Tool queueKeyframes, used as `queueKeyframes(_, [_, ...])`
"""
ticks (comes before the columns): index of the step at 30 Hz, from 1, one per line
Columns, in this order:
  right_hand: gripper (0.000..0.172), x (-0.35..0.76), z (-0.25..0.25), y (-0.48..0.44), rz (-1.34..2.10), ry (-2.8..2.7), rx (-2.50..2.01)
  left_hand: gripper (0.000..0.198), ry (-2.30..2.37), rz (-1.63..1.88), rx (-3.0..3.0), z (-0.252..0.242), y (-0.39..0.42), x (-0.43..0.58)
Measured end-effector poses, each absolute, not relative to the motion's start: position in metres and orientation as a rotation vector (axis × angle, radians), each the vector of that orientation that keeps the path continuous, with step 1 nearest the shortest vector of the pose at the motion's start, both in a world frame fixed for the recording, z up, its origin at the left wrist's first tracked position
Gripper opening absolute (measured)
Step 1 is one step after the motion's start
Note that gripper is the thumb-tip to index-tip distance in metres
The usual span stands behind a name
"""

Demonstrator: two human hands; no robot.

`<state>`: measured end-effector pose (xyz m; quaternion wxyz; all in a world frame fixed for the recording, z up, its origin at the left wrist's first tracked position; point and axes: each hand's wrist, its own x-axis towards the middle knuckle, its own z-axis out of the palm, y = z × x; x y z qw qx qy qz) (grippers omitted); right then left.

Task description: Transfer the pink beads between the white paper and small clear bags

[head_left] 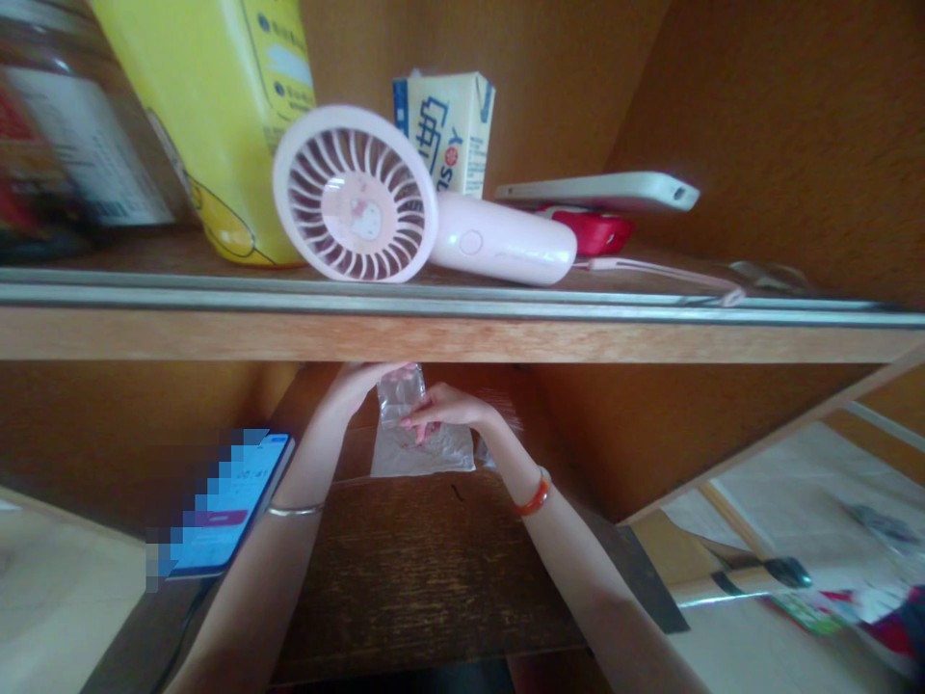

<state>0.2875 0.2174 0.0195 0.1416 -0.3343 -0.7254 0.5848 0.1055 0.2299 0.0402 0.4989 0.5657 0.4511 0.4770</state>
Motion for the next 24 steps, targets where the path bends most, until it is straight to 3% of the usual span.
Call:
queueKeyframes(6, [0.022,0.287,0.022,0.218,1.670,-1.853,-1.002,0.028,1.255,1.133,1.475,0.044,0.233,0.081])
queueKeyframes(14, [0.003,0.266,0.007,0.212,1.703,-1.815,-1.081,0.013,1.314,0.826,1.585,0.034,0.220,0.058])
queueKeyframes(19, [0.009,0.249,-0.004,0.202,1.538,-2.076,-1.133,0.009,1.426,0.778,1.737,0.001,0.211,0.048])
queueKeyframes(24, [0.013,0.245,-0.008,0.199,1.459,-2.141,-1.115,0.019,1.694,0.924,1.835,-0.025,0.190,0.038])
